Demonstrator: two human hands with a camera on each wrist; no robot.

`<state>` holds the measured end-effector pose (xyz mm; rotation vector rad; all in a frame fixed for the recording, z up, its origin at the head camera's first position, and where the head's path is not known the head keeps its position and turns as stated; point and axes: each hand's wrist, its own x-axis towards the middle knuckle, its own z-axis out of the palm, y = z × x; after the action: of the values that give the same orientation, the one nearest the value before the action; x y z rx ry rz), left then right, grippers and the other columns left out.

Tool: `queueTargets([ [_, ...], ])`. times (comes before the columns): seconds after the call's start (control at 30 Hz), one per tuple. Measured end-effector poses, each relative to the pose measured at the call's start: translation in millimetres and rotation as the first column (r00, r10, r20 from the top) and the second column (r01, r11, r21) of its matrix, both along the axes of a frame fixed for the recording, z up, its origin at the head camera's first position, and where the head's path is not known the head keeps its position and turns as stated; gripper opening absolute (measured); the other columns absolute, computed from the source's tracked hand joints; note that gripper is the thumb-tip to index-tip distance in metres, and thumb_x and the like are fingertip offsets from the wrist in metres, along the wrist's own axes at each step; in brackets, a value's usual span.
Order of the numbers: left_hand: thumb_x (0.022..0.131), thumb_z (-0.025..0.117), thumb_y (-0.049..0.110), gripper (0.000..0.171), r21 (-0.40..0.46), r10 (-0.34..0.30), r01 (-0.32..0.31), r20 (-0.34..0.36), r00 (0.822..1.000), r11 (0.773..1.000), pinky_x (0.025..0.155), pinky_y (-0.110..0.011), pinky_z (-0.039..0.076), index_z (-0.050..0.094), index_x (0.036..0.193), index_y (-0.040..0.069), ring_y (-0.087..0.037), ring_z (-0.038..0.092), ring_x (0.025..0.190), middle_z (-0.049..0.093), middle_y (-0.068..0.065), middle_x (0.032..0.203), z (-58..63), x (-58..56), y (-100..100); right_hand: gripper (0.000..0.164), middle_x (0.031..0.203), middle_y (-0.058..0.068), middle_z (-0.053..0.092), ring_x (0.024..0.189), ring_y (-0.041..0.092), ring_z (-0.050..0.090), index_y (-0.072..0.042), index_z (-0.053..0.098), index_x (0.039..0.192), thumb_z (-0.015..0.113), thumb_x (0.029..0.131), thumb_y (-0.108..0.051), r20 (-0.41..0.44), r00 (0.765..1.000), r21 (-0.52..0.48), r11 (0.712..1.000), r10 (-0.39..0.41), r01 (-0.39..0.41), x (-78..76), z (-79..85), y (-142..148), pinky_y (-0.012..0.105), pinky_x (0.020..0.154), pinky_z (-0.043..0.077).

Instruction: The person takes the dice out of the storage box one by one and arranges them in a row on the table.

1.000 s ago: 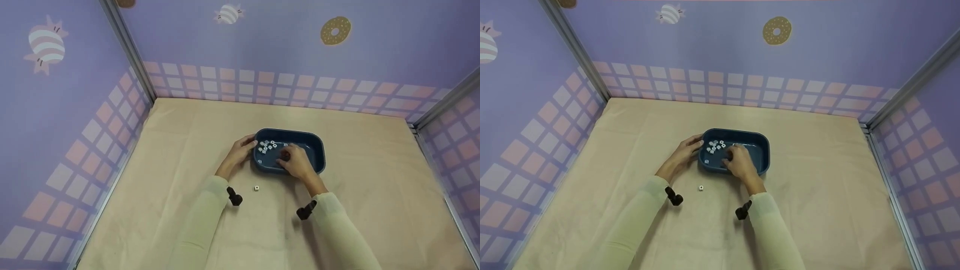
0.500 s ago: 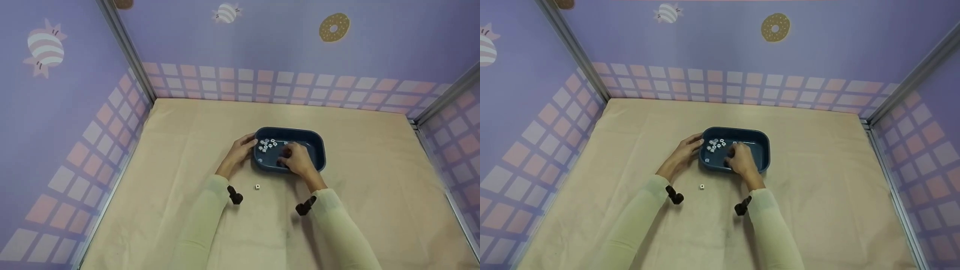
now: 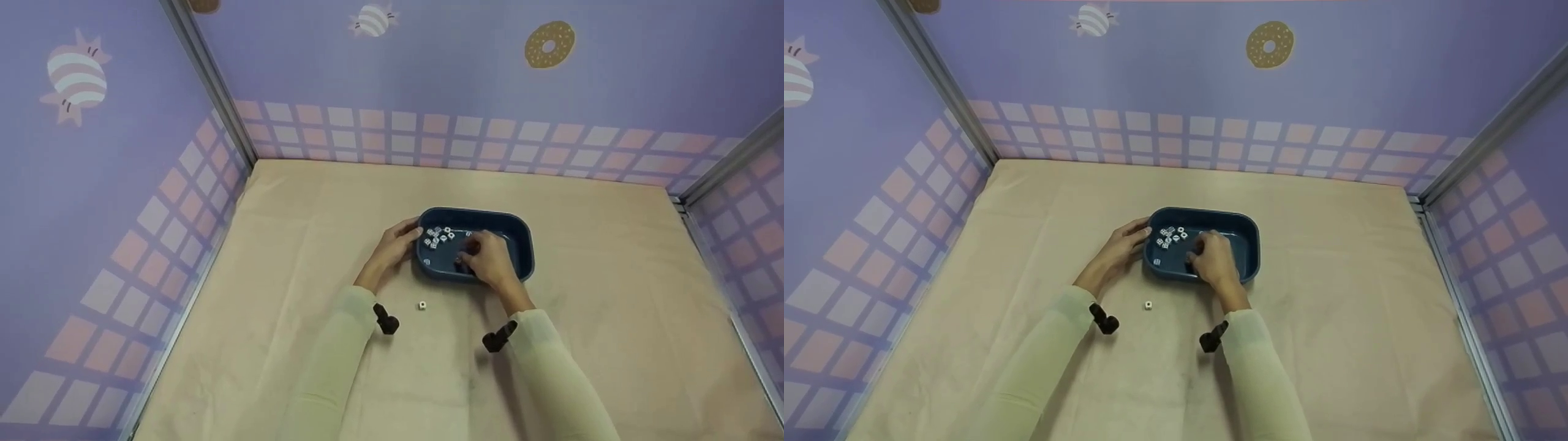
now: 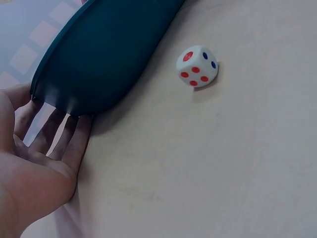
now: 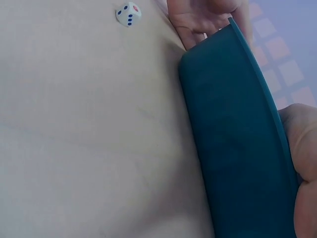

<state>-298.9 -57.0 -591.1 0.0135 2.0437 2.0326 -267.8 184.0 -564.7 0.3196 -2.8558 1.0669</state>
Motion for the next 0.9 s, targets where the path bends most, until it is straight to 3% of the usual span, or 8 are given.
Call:
queueTargets([
  [0.53,0.109,0.063,0.028,0.047,-0.025,0.005,-0.006,-0.033,0.999,1.0,0.109,-0.042,0.053,0.058,0.153,0.015,-0.029,0.056,0.141,0.055,-0.009,0.157,0.4,-0.2,2.3,0.016,0.099,0.016,0.074,0.092,0.031,0.07,0.004,0.076,0.104,0.08,0.093,-0.006,0.004,0.997,-0.007,0.997,-0.081,0.081,-0.6,0.9,-1.2,0.048,0.085,0.059],
  [0.9,0.109,0.063,0.028,0.048,-0.028,0.005,-0.006,-0.017,1.0,1.0,0.108,-0.041,0.054,0.057,0.154,0.015,-0.031,0.058,0.139,0.054,-0.011,0.157,-0.5,1.1,-1.6,0.018,0.103,0.015,0.073,0.095,0.029,0.069,0.001,0.078,0.107,0.082,0.093,-0.009,0.067,0.997,0.052,0.998,0.031,-0.034,-4.5,-1.8,-4.1,0.046,0.085,0.059],
])
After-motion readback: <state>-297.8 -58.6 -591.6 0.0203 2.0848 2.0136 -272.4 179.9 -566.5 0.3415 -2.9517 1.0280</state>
